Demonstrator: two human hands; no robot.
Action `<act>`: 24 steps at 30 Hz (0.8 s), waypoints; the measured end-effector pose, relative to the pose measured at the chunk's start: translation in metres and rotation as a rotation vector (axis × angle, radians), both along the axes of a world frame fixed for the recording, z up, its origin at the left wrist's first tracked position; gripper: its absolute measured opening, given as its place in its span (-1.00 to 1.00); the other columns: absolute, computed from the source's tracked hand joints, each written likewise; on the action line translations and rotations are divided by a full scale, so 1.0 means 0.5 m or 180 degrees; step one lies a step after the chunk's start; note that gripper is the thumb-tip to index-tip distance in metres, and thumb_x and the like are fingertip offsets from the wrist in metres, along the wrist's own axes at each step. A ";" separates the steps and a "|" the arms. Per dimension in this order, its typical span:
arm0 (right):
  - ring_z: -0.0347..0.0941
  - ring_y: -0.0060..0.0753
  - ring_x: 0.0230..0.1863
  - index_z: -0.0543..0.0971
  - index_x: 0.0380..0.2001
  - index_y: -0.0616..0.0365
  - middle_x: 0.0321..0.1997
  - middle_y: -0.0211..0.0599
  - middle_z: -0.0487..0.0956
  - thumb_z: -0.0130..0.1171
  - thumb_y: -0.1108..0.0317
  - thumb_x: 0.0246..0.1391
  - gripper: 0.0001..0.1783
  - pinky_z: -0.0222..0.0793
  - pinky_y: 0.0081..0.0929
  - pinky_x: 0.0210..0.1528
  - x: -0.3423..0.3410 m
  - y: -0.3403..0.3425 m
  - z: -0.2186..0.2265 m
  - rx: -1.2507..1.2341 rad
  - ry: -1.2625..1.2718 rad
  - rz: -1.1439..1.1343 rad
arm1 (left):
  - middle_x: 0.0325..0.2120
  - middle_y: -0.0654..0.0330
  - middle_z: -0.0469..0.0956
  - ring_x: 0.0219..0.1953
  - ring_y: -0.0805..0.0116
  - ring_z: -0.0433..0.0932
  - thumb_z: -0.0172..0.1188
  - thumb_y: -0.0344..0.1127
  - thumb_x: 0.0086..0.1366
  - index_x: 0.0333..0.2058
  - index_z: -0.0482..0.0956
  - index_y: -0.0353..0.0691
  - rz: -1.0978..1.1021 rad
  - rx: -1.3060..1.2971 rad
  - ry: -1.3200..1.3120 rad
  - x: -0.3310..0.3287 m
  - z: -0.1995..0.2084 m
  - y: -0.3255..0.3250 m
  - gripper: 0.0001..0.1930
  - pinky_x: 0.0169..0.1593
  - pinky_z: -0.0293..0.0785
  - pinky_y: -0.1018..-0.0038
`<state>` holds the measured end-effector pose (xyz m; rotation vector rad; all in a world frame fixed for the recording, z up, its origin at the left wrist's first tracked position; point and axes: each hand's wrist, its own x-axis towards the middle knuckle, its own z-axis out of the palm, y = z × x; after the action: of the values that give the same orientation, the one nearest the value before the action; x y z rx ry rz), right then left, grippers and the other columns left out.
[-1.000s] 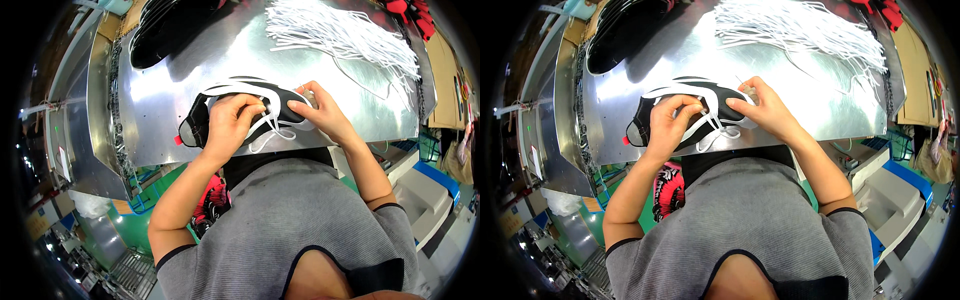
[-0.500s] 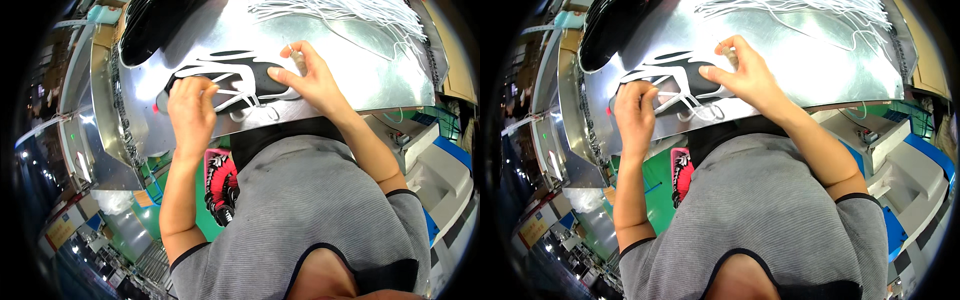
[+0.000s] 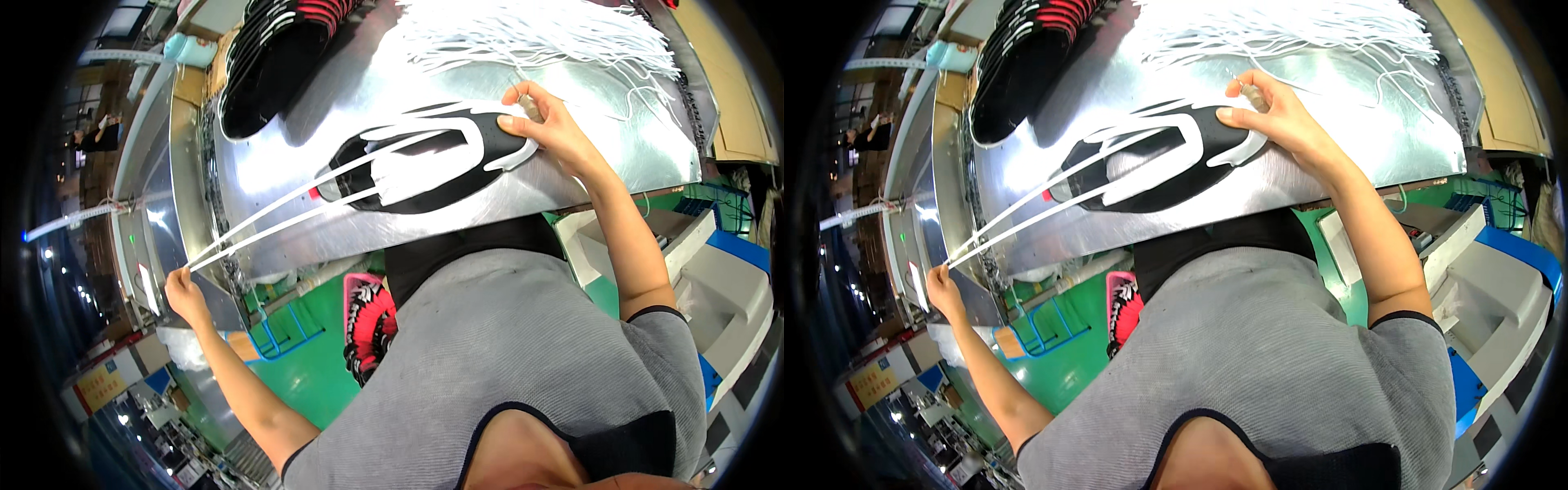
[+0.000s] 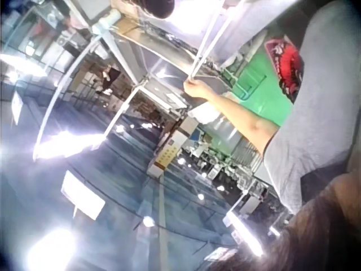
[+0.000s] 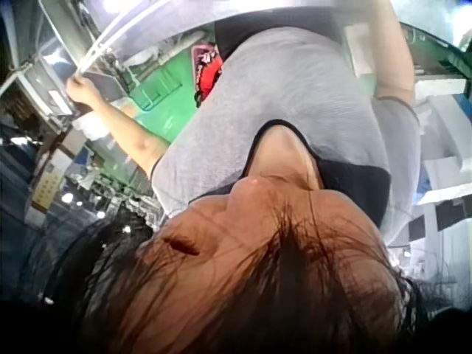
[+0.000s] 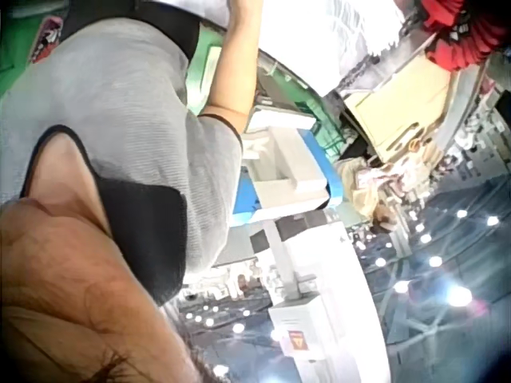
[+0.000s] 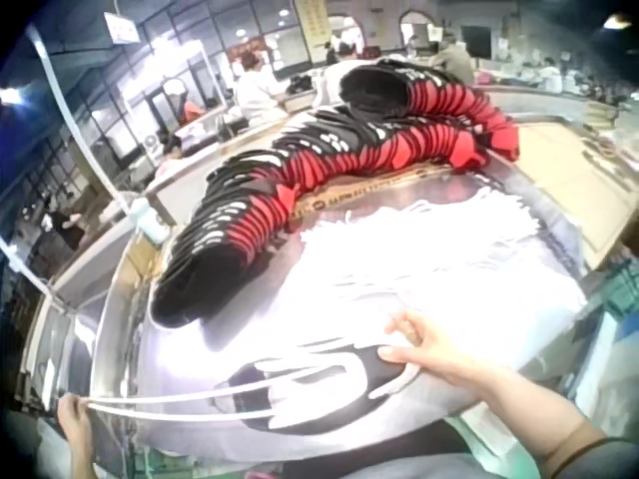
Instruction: The person laces shoe uppers using a tool, places a stack of shoe uppers into a basket, unpacks bundles of laces from a plastic bag onto the table, and threads laces through shoe uppers.
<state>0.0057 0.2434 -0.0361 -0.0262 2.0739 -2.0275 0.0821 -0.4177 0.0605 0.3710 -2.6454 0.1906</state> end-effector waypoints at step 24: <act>0.31 -0.75 -0.45 0.59 -0.25 0.23 -0.43 -0.53 0.50 0.25 0.29 0.11 -0.77 0.25 -0.67 -0.40 -0.001 -0.129 0.043 -0.0949 -0.0219 -0.0016 | -0.22 0.01 0.55 -0.15 0.04 0.50 0.23 -0.48 0.16 -0.28 0.57 -0.34 -0.2782 0.2220 -0.0744 -0.173 -0.029 0.814 -0.86 -0.05 0.41 0.26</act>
<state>0.0054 0.1788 -0.0146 -0.0036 1.7172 -2.2876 -0.0045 -0.0109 0.0459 -0.6497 -2.7448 -1.0196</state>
